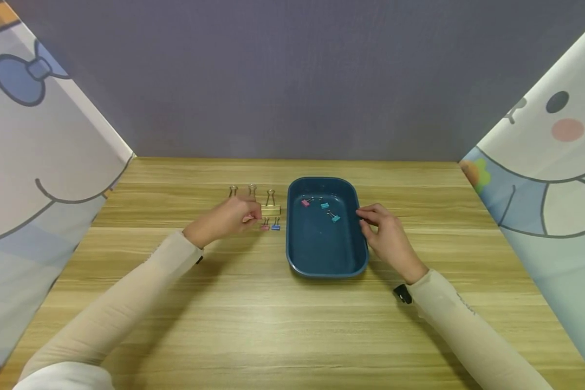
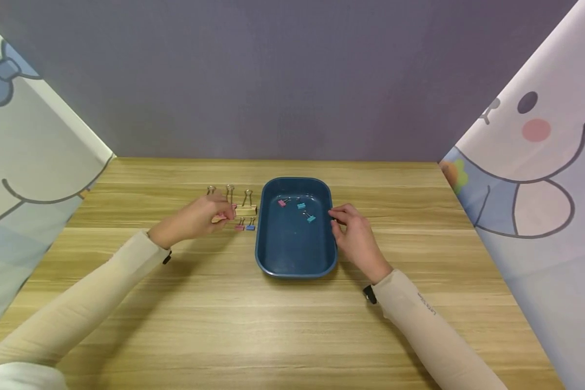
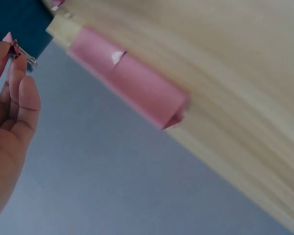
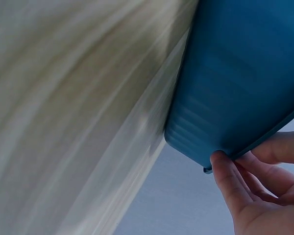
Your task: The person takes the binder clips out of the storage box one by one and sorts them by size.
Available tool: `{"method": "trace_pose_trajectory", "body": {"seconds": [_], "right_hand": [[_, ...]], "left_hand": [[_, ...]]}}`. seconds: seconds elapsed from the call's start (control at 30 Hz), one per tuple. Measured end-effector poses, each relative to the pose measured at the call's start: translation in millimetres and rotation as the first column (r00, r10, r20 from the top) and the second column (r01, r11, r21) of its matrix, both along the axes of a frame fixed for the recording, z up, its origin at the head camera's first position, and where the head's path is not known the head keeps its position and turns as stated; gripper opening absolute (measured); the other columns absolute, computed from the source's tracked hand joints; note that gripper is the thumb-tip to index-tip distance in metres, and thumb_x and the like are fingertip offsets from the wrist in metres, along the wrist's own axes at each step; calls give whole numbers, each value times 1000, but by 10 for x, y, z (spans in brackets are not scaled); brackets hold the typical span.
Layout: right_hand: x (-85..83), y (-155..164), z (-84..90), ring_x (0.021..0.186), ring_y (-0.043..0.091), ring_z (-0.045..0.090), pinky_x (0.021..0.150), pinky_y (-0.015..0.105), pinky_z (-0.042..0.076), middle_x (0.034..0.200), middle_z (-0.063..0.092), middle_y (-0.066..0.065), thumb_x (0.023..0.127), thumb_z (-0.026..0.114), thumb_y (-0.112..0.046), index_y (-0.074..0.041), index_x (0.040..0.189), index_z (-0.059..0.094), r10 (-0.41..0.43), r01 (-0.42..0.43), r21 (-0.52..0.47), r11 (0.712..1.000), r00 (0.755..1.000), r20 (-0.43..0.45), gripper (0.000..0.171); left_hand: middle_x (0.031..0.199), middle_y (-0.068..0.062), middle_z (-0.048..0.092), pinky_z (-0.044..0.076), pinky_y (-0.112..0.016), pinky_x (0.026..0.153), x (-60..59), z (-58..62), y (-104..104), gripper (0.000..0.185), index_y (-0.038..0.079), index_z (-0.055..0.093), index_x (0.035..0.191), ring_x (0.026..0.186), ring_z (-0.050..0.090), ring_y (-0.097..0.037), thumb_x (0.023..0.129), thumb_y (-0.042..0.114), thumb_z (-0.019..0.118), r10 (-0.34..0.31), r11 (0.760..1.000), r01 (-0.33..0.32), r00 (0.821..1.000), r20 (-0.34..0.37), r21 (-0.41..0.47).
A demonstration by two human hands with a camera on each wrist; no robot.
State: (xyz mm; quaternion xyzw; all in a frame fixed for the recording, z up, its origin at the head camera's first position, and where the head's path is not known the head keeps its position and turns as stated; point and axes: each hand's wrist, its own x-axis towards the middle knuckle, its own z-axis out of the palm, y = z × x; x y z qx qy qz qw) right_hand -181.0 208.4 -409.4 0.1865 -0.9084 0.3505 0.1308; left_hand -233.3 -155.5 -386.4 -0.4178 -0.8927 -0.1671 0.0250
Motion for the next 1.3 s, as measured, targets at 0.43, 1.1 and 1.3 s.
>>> {"method": "trace_pose_trajectory", "body": {"seconds": [0.43,1.1,1.3], "right_hand": [[4,2,13,95,29,62,76,41,53,108,59,14,87,60,7,9,111,65,-2,2,-3,1000,1000,-24,24],[1,-2,10,95,28,62,76,40,53,108,59,14,87,60,7,8,111,65,-3,3,-1,1000,1000,-22,25],[8,-4,9,96,28,62,76,40,53,109,59,14,88,60,7,9,112,65,2,-2,1,1000,1000,-14,25]], "left_hand": [[72,1,60,49,-27,71,-32,-292,-53,15,7,65,69,80,60,-16,79,1,74,-98,994,99,995,-14,51],[74,2,61,48,-28,71,-28,-276,-85,13,9,66,74,85,60,-16,80,0,74,-19,1000,19,998,61,12],[84,3,62,51,-33,73,19,-143,-45,11,13,67,77,97,62,-22,80,6,75,36,999,-36,998,58,-12]]}}
